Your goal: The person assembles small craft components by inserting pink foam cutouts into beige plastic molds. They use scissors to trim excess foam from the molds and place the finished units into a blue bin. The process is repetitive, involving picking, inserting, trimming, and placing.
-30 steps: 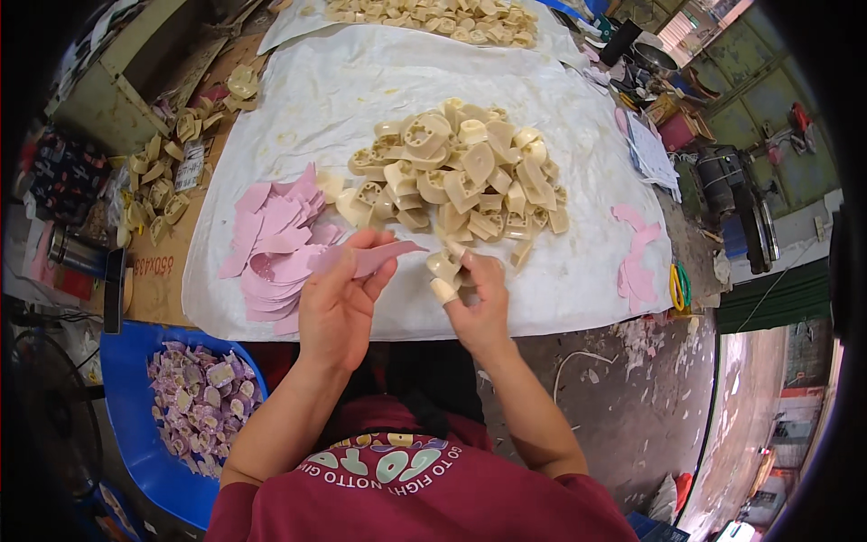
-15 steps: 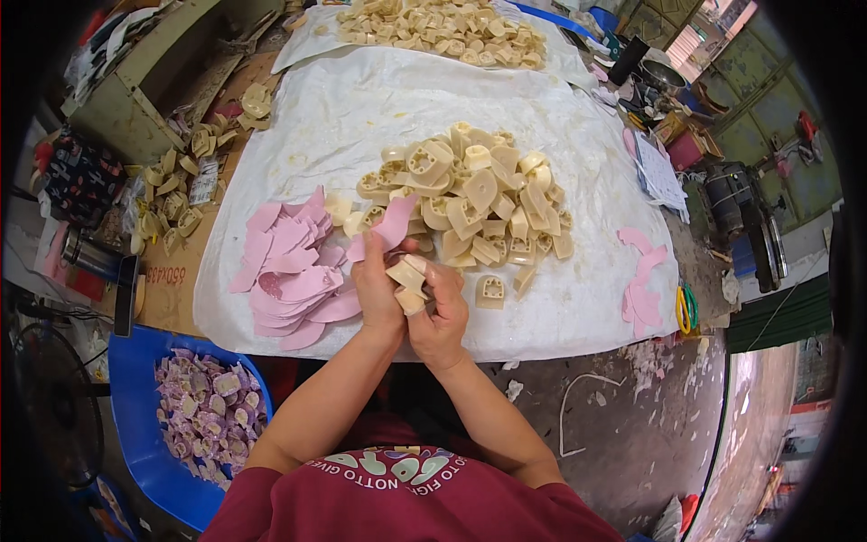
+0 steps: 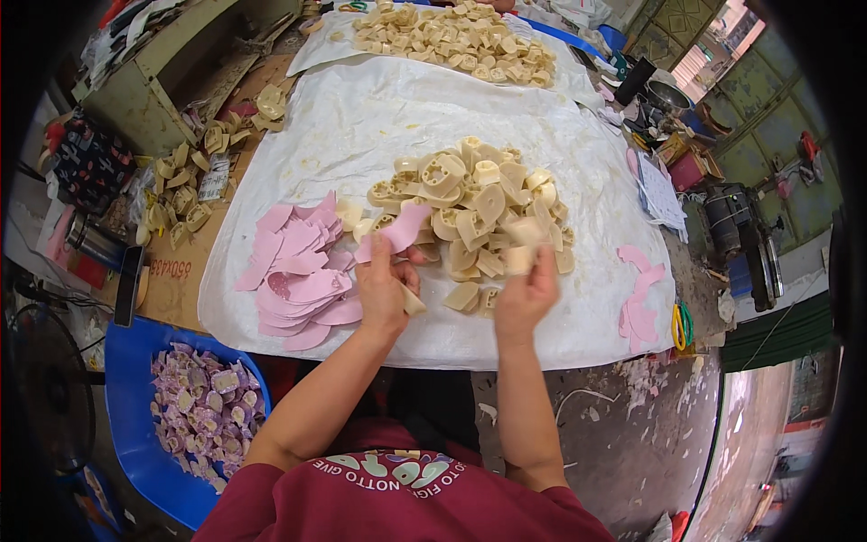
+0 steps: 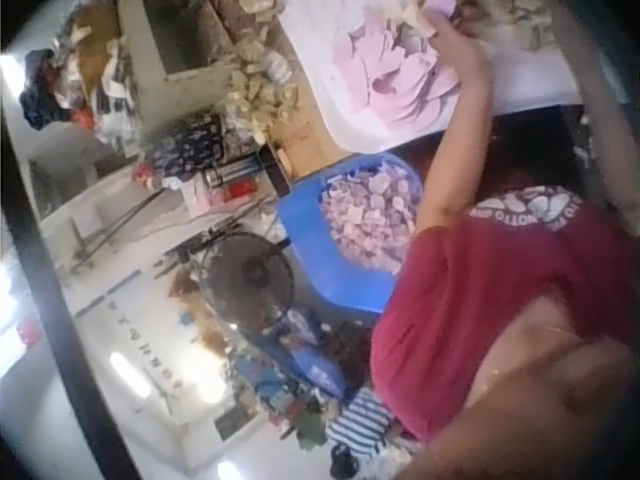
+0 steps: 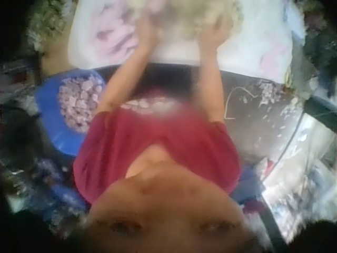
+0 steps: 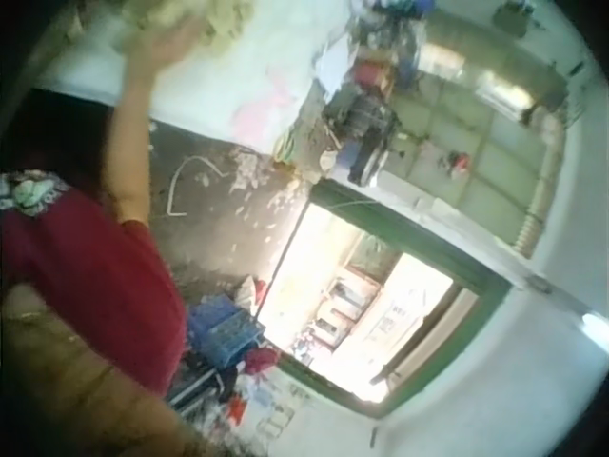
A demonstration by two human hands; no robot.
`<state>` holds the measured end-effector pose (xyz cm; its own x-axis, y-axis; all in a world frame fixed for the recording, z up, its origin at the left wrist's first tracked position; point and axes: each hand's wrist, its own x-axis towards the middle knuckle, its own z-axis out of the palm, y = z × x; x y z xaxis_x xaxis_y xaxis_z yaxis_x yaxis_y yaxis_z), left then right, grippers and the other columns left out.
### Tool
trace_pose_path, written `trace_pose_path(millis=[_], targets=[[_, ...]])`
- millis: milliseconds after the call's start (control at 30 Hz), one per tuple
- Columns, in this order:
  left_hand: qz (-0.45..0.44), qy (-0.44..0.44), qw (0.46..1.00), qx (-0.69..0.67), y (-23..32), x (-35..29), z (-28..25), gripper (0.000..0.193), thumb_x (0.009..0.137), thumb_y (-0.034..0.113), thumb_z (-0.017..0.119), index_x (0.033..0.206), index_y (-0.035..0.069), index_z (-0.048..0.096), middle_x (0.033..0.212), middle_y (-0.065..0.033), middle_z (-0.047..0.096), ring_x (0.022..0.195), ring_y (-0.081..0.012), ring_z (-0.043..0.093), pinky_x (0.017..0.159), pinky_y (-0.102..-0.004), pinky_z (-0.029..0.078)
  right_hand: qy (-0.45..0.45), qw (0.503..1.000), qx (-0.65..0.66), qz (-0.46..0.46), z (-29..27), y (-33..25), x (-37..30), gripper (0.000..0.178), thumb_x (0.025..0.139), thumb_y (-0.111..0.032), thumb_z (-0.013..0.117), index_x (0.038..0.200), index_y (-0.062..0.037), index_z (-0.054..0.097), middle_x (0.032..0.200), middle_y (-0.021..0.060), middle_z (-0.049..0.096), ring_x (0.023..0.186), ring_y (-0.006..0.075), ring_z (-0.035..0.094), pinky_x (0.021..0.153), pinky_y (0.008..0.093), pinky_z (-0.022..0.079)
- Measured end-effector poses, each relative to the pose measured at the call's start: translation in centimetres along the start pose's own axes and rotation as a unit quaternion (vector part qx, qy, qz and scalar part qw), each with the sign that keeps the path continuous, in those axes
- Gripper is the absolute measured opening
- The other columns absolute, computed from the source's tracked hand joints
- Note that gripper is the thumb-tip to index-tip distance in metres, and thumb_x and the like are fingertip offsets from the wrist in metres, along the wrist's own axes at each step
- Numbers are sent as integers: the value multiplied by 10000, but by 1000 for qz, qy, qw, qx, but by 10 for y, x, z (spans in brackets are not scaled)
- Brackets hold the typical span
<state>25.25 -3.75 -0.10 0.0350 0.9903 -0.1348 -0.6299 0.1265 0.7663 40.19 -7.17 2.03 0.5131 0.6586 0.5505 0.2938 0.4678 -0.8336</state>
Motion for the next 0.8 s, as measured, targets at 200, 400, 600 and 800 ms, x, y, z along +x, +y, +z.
trace_pose_path(millis=[200, 400, 600, 800], targets=[[-8, 7, 999, -49, 27, -11, -3, 478, 996, 463, 373, 952, 15, 535, 790, -97, 573, 426, -129, 457, 389, -265, 389, -139, 911, -373, -107, -32, 15, 18, 601, 734, 37, 486, 1330, 65, 414, 1412, 225, 387, 1358, 362, 297, 1136, 453, 199], [-22, -20, 989, -144, 48, -14, -7, 483, 1002, 461, 350, 938, 14, 519, 848, -106, 561, 459, -135, 466, 424, -279, 401, 23, 966, -242, -91, -41, -6, -6, 550, 822, -51, 557, 1350, 27, 424, 1477, 201, 317, 1379, 338, 287, 1130, 416, 215], [-99, -83, 967, -218, 64, -27, -12, 463, 1008, 444, 346, 990, 24, 540, 884, -90, 572, 582, -167, 514, 549, -315, 455, -300, 918, -154, -209, 30, -64, -48, 372, 775, -71, 680, 1111, 0, 538, 1301, 212, 506, 1217, 397, 470, 1011, 460, 380], [-4, -23, 993, -117, 83, -34, -23, 505, 1015, 414, 333, 1330, 32, 437, 1260, -133, 542, 1167, -231, 502, 957, -360, 392, -272, 956, -85, -67, 54, -80, -60, 343, 781, -46, 688, 1103, 6, 582, 1221, 226, 577, 1126, 403, 561, 938, 411, 471]])
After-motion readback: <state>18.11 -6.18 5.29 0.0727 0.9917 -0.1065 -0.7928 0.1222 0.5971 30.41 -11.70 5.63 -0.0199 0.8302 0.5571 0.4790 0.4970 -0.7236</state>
